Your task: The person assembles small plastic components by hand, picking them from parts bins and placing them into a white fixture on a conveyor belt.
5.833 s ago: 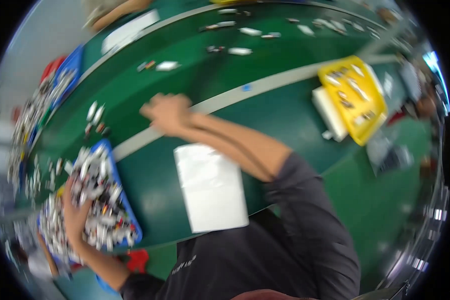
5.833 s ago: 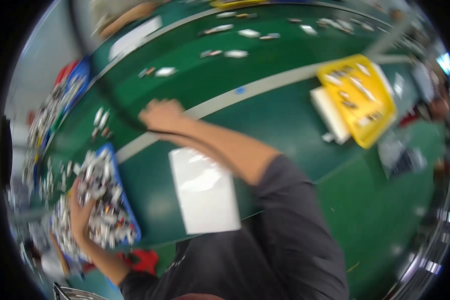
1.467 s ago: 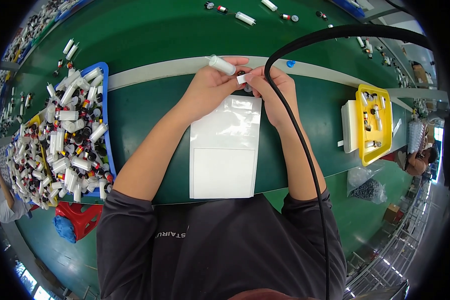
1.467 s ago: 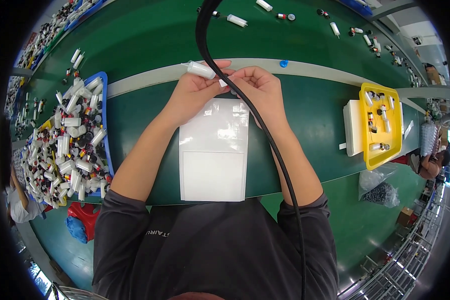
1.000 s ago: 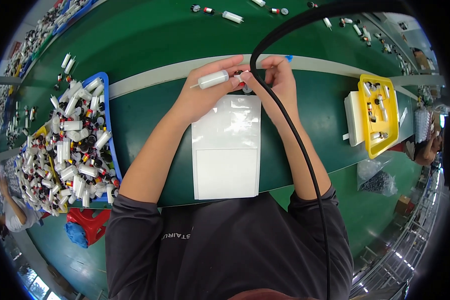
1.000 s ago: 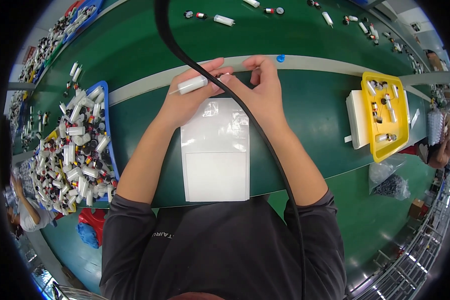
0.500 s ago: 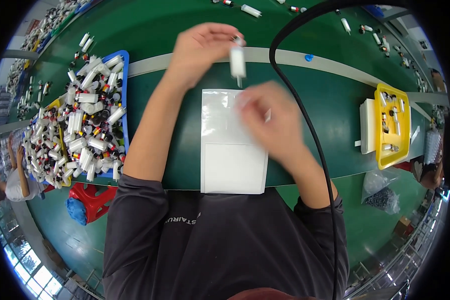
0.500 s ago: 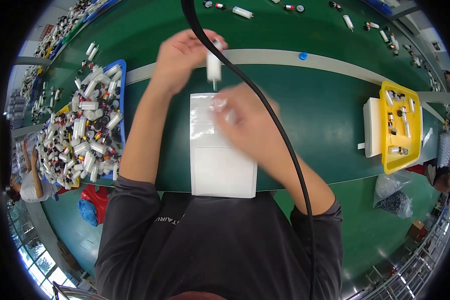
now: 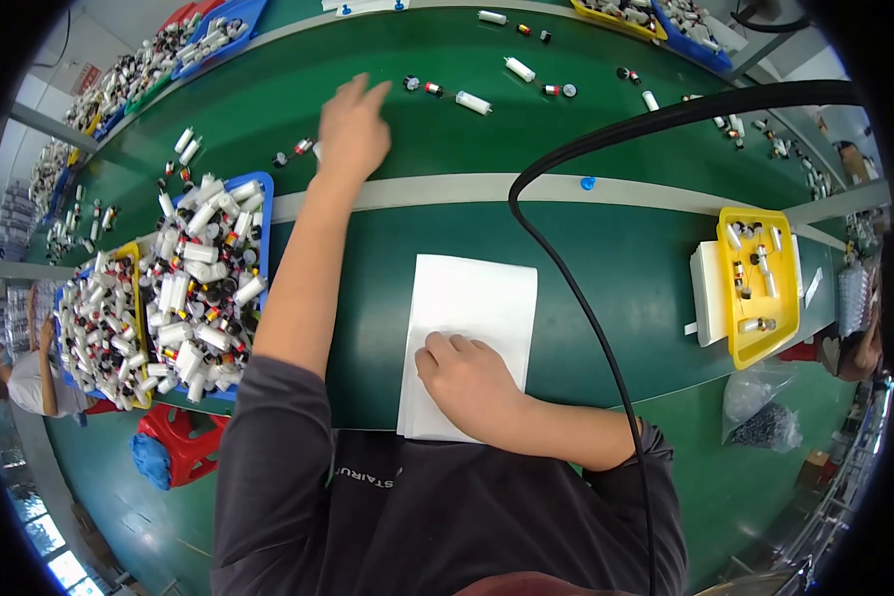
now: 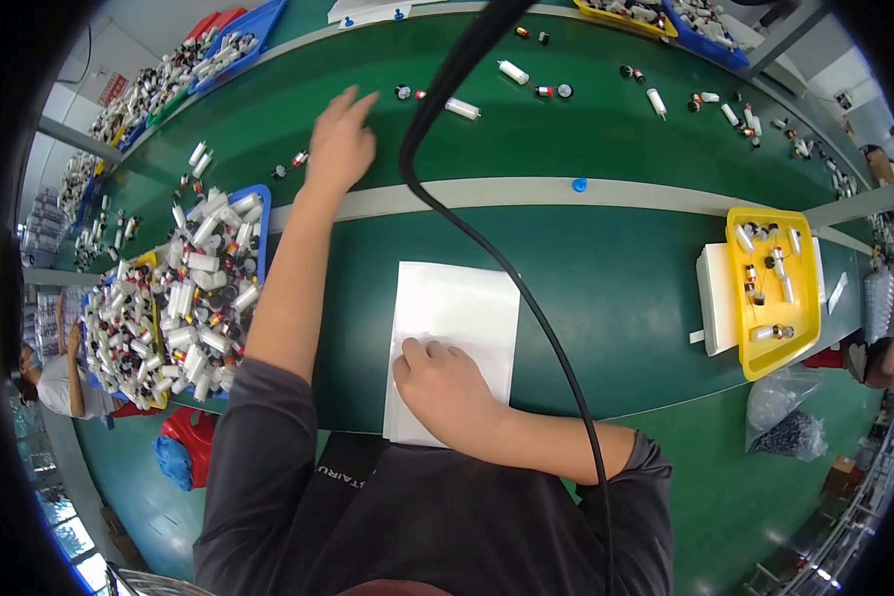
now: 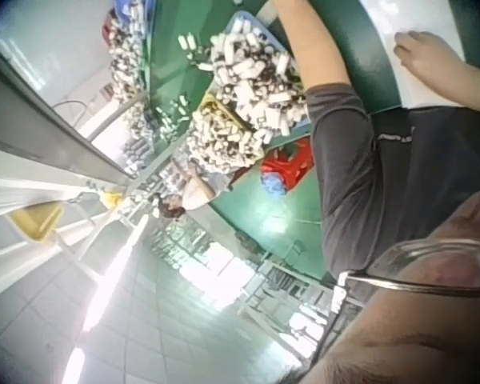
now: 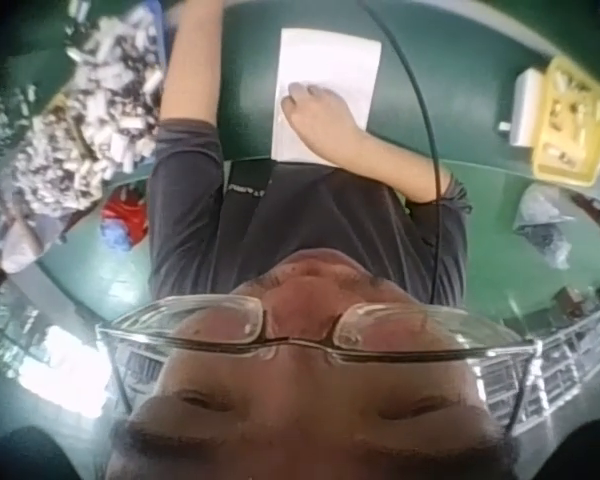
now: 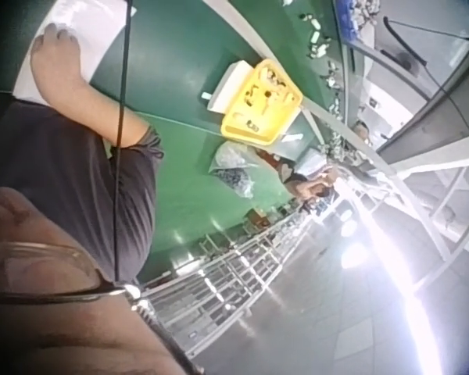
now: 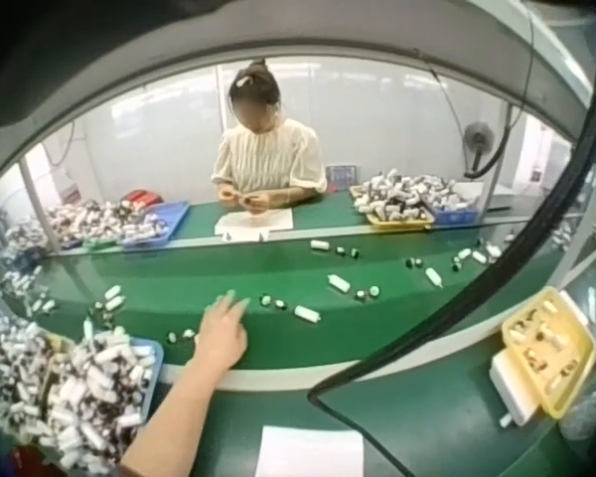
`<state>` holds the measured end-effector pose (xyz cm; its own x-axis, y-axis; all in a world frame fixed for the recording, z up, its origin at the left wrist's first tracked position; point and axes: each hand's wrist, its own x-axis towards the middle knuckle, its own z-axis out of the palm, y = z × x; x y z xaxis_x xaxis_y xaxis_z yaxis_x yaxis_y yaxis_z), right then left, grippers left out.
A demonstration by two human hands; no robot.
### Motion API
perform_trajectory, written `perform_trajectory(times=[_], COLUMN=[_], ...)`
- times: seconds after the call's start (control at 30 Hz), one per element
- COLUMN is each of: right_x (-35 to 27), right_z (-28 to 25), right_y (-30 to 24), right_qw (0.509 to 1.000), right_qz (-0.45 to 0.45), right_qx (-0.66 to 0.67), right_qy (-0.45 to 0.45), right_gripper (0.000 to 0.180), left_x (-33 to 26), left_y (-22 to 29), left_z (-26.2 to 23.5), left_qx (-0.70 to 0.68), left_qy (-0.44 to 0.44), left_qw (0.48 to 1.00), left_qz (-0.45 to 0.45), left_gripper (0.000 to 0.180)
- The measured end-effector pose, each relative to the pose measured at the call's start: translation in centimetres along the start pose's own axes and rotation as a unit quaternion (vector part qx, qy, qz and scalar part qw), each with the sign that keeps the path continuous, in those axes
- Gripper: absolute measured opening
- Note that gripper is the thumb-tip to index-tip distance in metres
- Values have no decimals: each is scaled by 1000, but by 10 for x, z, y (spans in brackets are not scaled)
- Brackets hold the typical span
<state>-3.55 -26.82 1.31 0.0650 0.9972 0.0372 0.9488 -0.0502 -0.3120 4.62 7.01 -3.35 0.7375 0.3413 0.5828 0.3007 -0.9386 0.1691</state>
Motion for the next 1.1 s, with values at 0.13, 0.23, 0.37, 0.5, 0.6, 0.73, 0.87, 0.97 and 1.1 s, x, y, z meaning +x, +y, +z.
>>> perform_trajectory(times=[0.13,0.23,0.37,0.5,0.6,0.73,0.87,0.97,1.1], right_x=[7,3,2,4,5,3,8,19,24], right_z=[1,6,4,5,4,2,-10,-18,-39], right_y=[-3,-2,-5,-2,3,1,15,34,49], right_qw=[995,995,999,997,996,999,981,936,906], right_qz=[35,38,36,63,55,27,12,155,190], right_qx=[92,74,13,42,67,34,189,315,377], right_qy=[35,59,29,33,-7,6,32,-30,36], right_gripper=[23,25,27,21,21,20,16,15,15], left_x=[22,45,50,36,-7,-53,-71,-70,-72], left_y=[31,43,44,76,102,123,115,109,106], left_z=[55,53,33,-4,-36,-54,-44,-45,-42], left_qx=[5,-36,-5,-404,-655,-781,-801,-810,-824], left_qy=[-42,-172,-212,-90,-85,-193,-169,-179,-163], left_qw=[996,984,977,889,679,408,338,345,323], left_qz=[73,13,34,-194,-319,-432,-465,-439,-436], left_gripper=[40,32,32,37,42,44,47,47,46])
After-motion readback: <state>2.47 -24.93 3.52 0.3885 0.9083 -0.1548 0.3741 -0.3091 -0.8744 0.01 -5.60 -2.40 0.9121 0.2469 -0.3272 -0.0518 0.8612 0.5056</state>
